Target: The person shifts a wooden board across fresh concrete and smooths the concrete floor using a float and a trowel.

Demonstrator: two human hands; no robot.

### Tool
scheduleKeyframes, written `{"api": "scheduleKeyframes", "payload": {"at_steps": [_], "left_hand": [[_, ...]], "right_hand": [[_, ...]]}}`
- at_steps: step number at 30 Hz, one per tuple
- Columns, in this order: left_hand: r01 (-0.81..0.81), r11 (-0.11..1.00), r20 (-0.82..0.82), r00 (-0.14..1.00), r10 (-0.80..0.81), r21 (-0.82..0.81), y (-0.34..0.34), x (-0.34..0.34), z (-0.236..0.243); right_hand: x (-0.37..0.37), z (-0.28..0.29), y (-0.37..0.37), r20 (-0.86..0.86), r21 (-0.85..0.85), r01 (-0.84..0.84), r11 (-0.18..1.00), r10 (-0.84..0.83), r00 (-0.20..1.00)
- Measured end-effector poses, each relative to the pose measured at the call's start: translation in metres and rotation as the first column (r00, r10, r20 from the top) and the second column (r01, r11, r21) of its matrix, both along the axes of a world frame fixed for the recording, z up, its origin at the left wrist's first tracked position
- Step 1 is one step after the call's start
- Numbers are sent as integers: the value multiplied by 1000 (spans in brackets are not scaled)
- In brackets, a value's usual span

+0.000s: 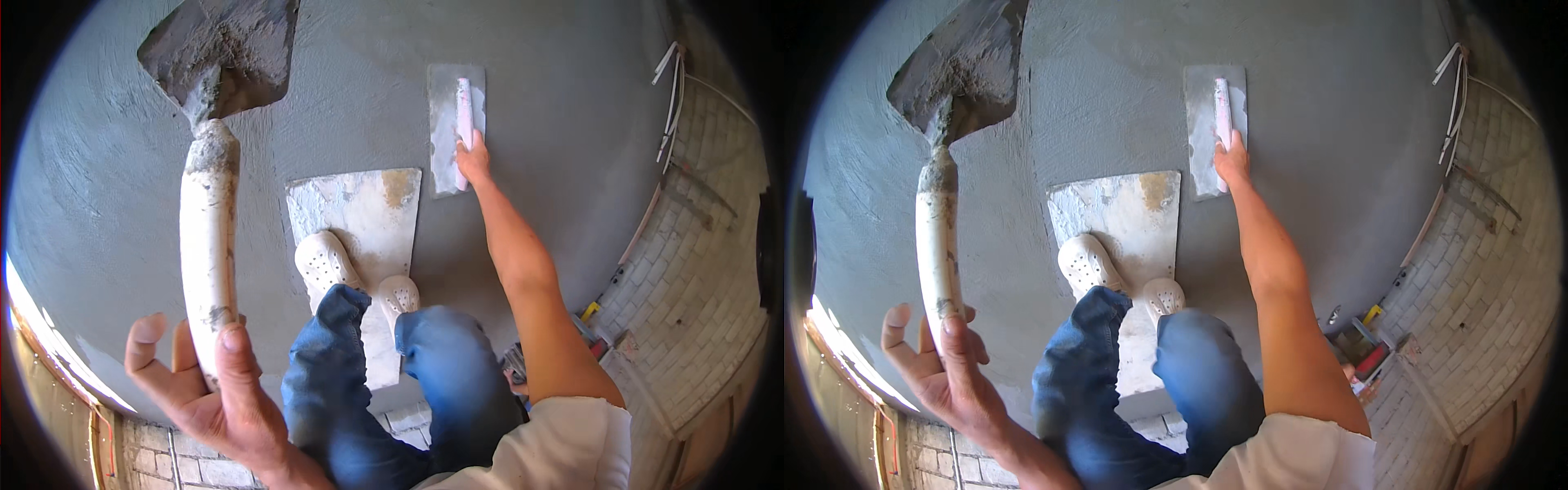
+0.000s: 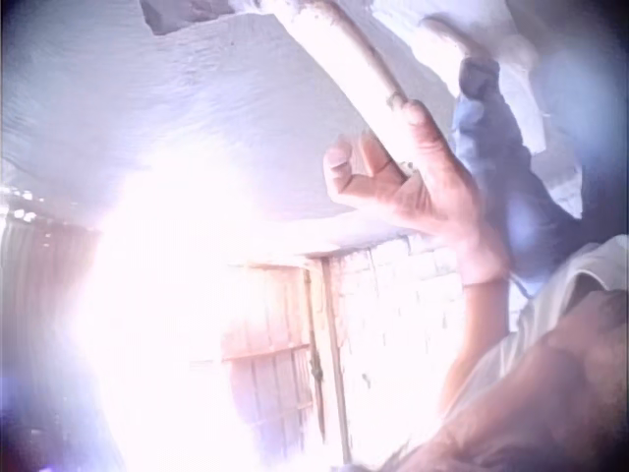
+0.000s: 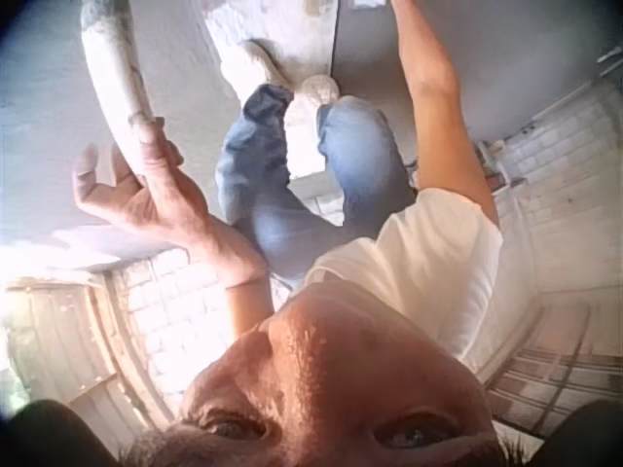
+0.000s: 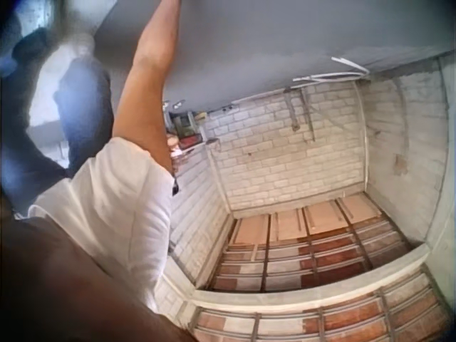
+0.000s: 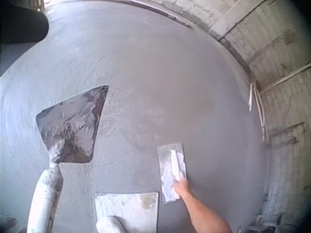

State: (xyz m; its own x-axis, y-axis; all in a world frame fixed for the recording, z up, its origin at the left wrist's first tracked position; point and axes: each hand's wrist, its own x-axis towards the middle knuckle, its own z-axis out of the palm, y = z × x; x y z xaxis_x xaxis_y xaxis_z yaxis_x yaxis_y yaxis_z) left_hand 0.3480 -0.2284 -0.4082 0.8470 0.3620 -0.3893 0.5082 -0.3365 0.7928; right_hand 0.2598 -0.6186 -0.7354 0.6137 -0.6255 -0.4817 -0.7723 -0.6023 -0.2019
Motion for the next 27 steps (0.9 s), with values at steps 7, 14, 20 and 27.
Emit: {"api": "scheduleKeyframes", "payload": {"at_steps": [7,14,20,27], "left_hand": [[131,918,209,953,-220,373,-29,2,24],[271,835,232,878,-418,478,-53,-39,51],[336,837,137,893,-429,432,-10,-60,92],[319,831,62,920,-387,456,41,-64,21]], "right_hand": [[-2,-17,2,165,-19,-15,1000,18,986],[-46,-27,-29,527,418,-74,906,-175,832],[-144,-23,-14,615,381,-62,922,-202,762],[-70,-47,-72,525,588,377,715,-692,495]]}}
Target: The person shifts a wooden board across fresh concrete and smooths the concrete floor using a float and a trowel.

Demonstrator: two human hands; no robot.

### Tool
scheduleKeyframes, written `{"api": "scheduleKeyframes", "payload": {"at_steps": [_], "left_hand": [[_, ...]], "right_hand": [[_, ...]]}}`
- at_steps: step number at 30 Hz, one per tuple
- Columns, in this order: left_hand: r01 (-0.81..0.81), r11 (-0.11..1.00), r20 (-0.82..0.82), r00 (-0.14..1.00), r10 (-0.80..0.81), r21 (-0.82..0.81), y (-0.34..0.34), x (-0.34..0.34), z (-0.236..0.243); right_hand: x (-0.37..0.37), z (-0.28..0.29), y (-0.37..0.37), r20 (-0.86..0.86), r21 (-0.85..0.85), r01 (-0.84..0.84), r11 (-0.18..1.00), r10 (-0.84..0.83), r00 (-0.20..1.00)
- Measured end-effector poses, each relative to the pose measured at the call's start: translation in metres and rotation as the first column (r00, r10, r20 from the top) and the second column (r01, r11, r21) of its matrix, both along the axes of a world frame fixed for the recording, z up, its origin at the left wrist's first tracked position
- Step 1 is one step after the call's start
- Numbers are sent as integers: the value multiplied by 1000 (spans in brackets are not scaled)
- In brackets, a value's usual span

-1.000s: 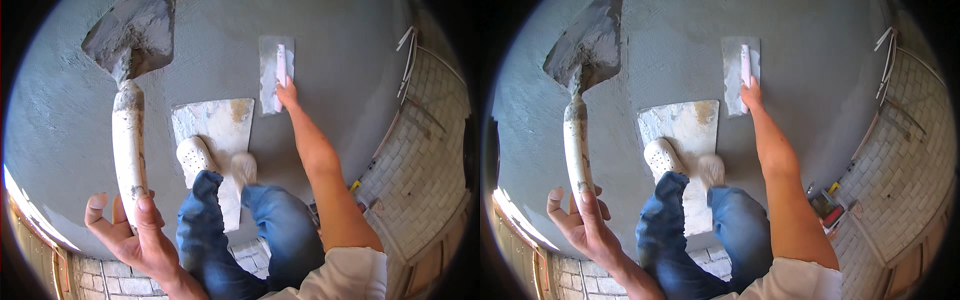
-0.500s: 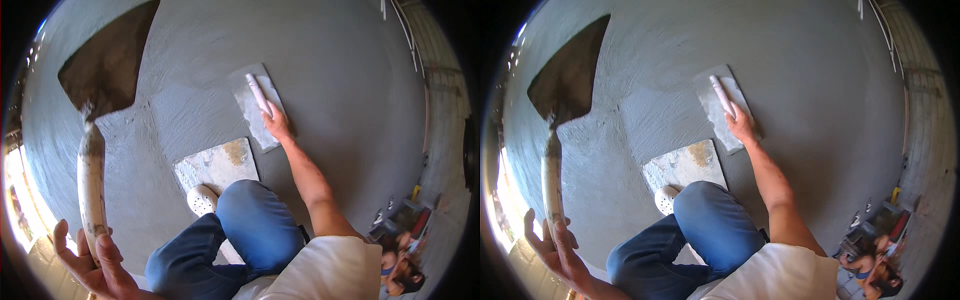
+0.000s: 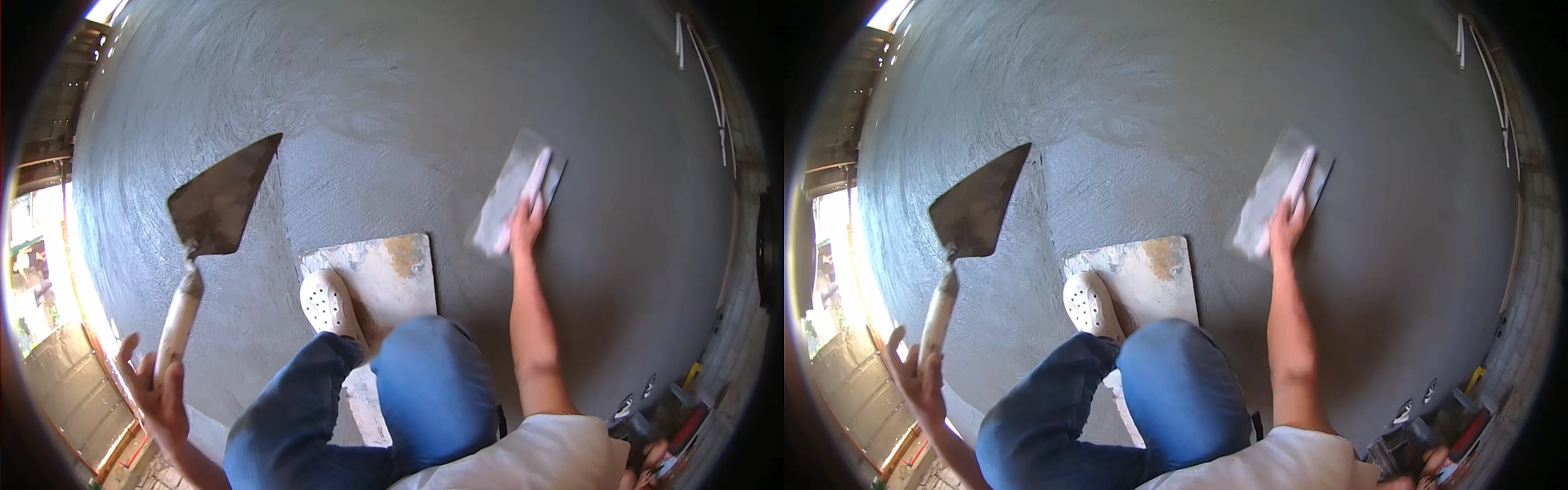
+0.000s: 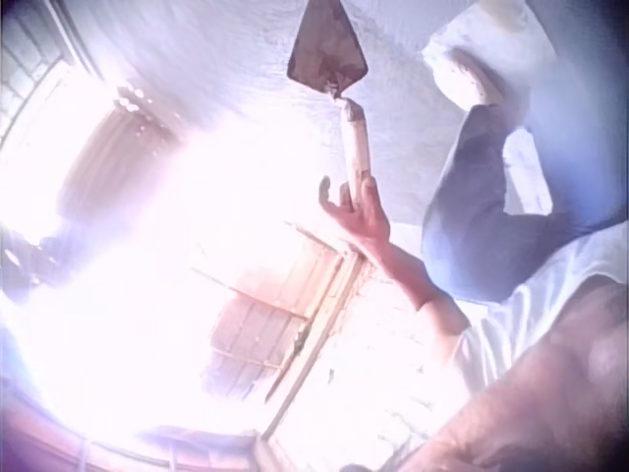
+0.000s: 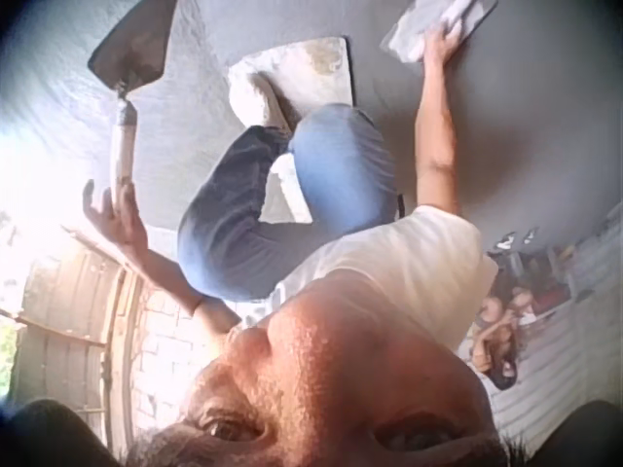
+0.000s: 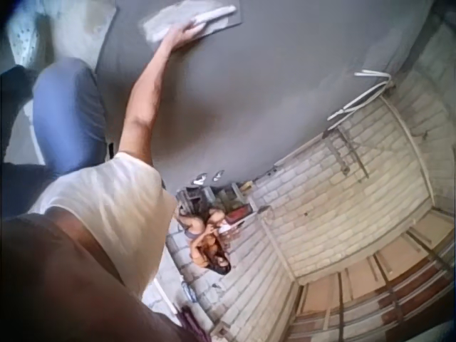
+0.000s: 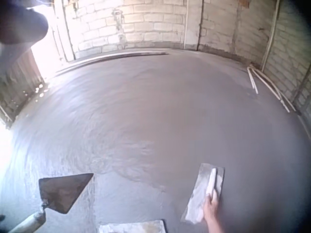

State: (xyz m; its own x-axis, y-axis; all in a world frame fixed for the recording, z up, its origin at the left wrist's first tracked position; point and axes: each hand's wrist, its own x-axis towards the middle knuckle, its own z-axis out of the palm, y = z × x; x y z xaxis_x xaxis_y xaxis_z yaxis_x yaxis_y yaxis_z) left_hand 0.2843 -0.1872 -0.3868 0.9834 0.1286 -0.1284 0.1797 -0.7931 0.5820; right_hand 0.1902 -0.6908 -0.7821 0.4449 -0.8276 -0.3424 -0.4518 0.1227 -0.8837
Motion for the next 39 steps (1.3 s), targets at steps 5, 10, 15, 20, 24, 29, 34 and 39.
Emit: {"api": "scheduleKeyframes", "payload": {"at_steps": [5,10,15,20,24,29,34,39], "left_hand": [[45,997,-127,991,-37,66,-17,10,-84],[118,993,-348,930,-119,-25,-24,3,-100],[176,983,-457,871,-181,-53,-9,3,-99],[105,990,-439,888,-134,-89,-1,2,-104],[180,983,-390,902,-183,-46,0,9,-111],[212,974,-362,905,-225,-76,8,20,-106],[97,977,-322,934,-156,-192,28,4,-114],[85,989,-349,929,-122,-119,38,5,-119]], "right_hand": [[225,6,-8,-71,7,-186,983,186,980],[291,-19,56,-200,-399,-585,706,556,807],[138,-7,47,-77,-323,-751,575,775,627],[216,-10,-16,-294,-332,-534,777,453,842],[353,16,28,-178,-244,-515,822,484,857],[272,-10,104,-161,-382,-780,496,795,585],[161,-34,-47,-280,-659,-613,436,615,737],[366,-15,-54,-33,-249,-238,939,237,971]]}}
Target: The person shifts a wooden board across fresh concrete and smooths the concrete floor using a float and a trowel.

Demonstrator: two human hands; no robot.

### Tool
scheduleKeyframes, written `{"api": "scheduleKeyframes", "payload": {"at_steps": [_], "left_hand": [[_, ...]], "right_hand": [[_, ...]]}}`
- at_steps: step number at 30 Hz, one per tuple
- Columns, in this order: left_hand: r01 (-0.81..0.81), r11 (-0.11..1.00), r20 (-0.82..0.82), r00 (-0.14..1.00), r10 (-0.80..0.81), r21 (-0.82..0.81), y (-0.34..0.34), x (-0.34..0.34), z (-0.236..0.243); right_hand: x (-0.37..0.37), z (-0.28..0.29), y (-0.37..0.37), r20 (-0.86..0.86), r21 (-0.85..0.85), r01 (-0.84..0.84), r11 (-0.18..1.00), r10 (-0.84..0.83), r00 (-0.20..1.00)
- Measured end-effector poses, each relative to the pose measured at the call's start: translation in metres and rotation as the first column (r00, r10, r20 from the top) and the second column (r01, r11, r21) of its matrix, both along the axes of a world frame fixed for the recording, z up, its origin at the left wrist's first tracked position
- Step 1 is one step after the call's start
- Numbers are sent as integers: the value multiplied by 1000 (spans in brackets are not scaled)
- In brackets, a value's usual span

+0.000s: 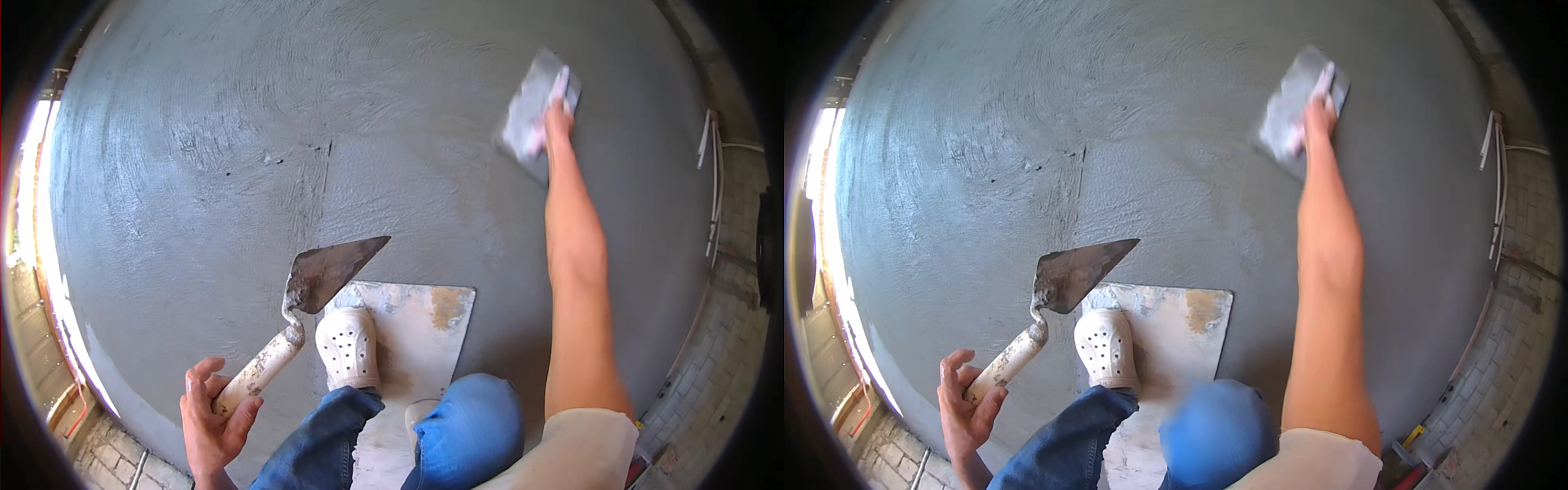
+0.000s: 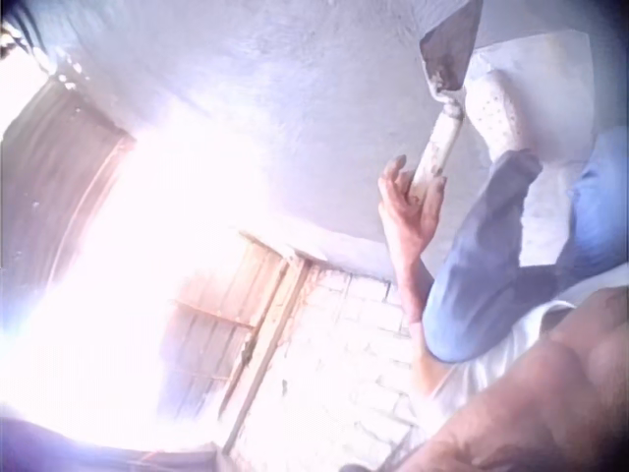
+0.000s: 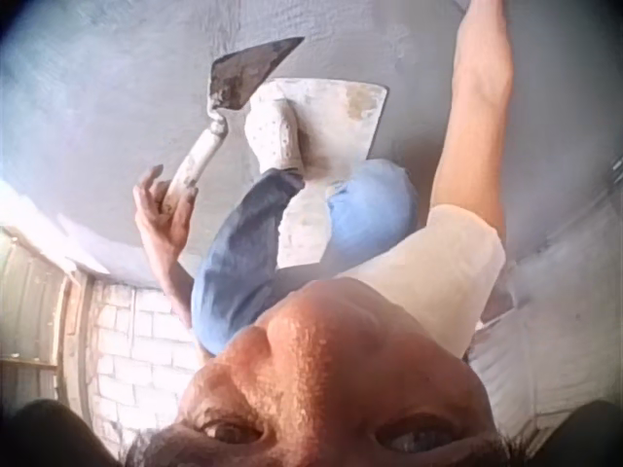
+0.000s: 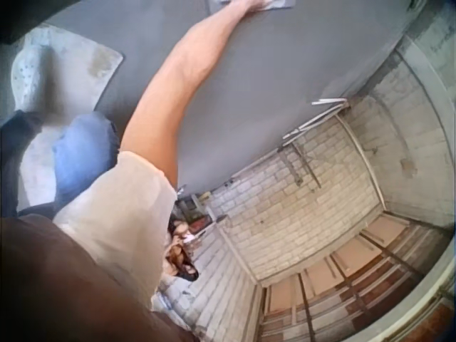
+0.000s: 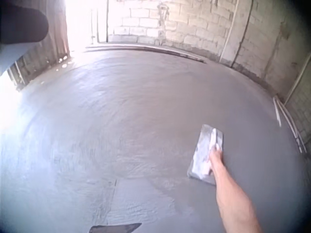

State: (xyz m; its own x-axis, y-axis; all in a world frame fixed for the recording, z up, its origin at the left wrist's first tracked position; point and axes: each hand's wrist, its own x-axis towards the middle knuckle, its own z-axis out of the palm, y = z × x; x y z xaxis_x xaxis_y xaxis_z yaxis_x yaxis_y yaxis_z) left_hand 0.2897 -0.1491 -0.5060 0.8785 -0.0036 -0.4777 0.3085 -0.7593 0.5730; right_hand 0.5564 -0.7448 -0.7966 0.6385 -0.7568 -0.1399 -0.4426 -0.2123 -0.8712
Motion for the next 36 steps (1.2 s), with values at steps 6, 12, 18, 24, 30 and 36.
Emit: {"api": "scheduleKeyframes", "payload": {"at_steps": [6,12,18,24,30,36], "left_hand": [[66,998,-14,998,-66,20,3,10,2],[7,997,21,1000,-6,-78,20,4,-2],[73,995,81,994,-67,-73,17,7,-13],[34,992,-24,999,-37,-125,3,15,-8],[-52,980,-47,998,44,-190,13,5,-15],[88,990,-8,996,-89,-106,7,18,-13]], "right_hand": [[32,22,129,-97,-62,-477,877,471,877],[-182,9,62,-162,-77,-609,789,593,789],[-19,29,49,79,118,-103,988,94,992],[-103,1,122,-111,-271,-650,710,648,754],[-161,-12,-40,-155,-494,-219,842,162,975],[9,9,64,-156,-253,-276,927,243,957]]}}
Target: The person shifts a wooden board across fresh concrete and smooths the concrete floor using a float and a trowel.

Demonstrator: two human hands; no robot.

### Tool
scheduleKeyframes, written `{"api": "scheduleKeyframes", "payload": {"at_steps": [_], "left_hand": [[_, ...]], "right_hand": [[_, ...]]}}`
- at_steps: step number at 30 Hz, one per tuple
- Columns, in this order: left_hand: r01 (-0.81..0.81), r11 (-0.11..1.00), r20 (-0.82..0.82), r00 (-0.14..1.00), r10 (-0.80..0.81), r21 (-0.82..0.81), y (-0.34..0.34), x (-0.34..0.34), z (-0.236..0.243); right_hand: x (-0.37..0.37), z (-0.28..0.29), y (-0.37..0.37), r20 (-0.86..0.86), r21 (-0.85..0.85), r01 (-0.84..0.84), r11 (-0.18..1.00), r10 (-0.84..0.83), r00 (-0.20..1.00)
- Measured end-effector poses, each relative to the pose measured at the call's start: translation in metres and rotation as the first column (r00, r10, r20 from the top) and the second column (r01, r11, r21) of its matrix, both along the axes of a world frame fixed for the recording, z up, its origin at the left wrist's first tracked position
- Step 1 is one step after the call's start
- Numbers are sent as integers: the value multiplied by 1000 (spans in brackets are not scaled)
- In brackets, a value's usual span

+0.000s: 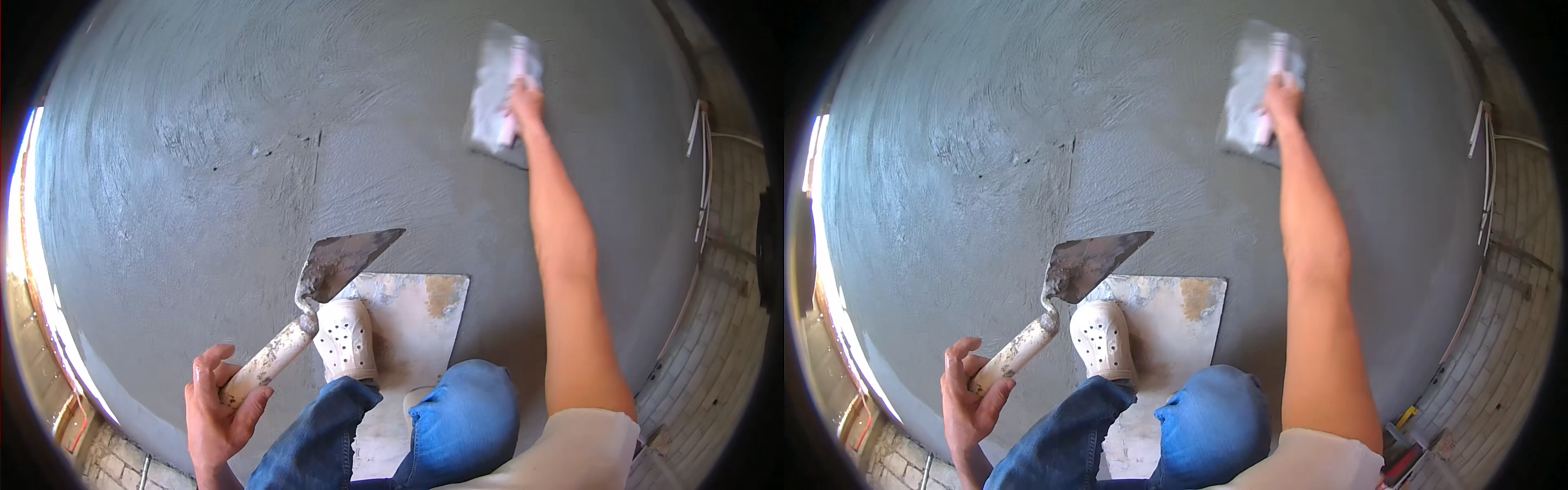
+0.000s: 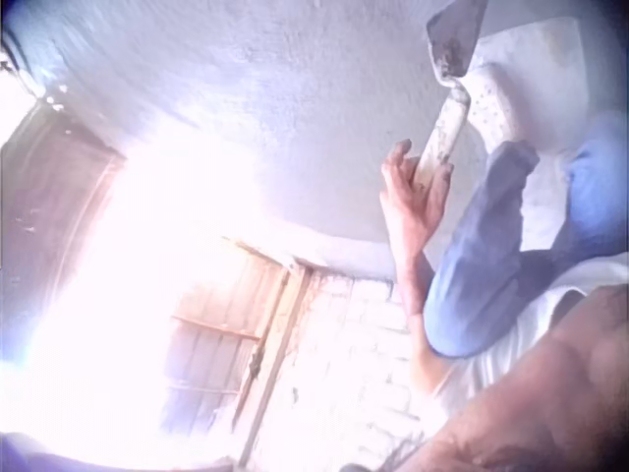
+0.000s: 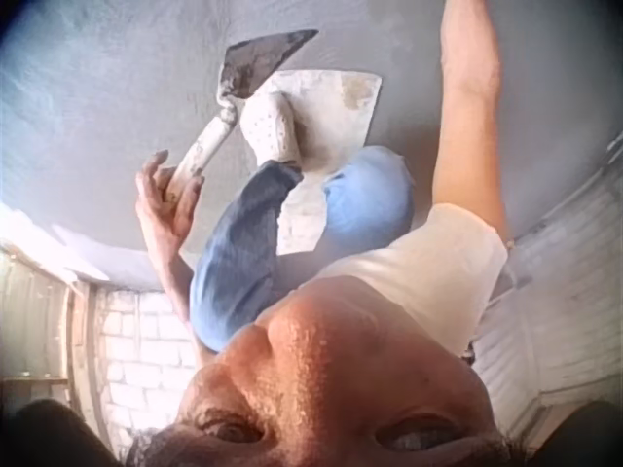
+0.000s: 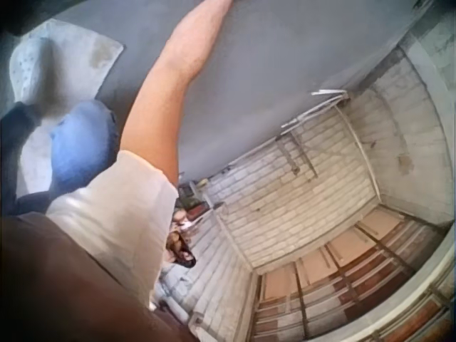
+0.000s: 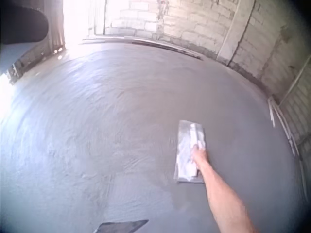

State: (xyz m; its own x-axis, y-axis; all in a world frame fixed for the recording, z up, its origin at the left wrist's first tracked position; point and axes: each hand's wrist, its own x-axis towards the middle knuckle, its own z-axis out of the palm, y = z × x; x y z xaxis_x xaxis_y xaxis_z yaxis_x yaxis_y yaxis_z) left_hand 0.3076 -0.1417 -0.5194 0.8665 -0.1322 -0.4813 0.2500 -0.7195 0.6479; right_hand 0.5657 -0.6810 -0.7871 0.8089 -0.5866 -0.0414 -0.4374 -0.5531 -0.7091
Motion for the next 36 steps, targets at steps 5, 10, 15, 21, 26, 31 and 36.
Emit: {"api": "scheduleKeyframes", "payload": {"at_steps": [5,10,15,21,26,31,36], "left_hand": [[-38,998,-98,995,34,-47,-3,0,5],[-80,996,7,997,80,-36,8,-11,12],[10,999,13,1000,-10,39,3,-9,-5],[-79,997,-97,992,78,-11,-3,-3,6],[-165,986,-164,972,167,24,-1,1,25],[-124,992,-149,981,125,17,10,-7,0],[-2,999,-17,1000,3,53,14,-8,6]], "right_hand": [[-170,-7,27,-136,149,-424,893,443,886],[-184,-5,-82,-104,-153,-78,985,63,993],[-17,7,-30,116,253,226,940,-262,958],[-127,5,67,-150,249,-501,829,544,826],[-214,13,-16,-236,258,-192,947,254,938],[-49,-32,-68,16,108,51,993,-53,998],[83,-8,111,-9,204,-35,978,37,999]]}}
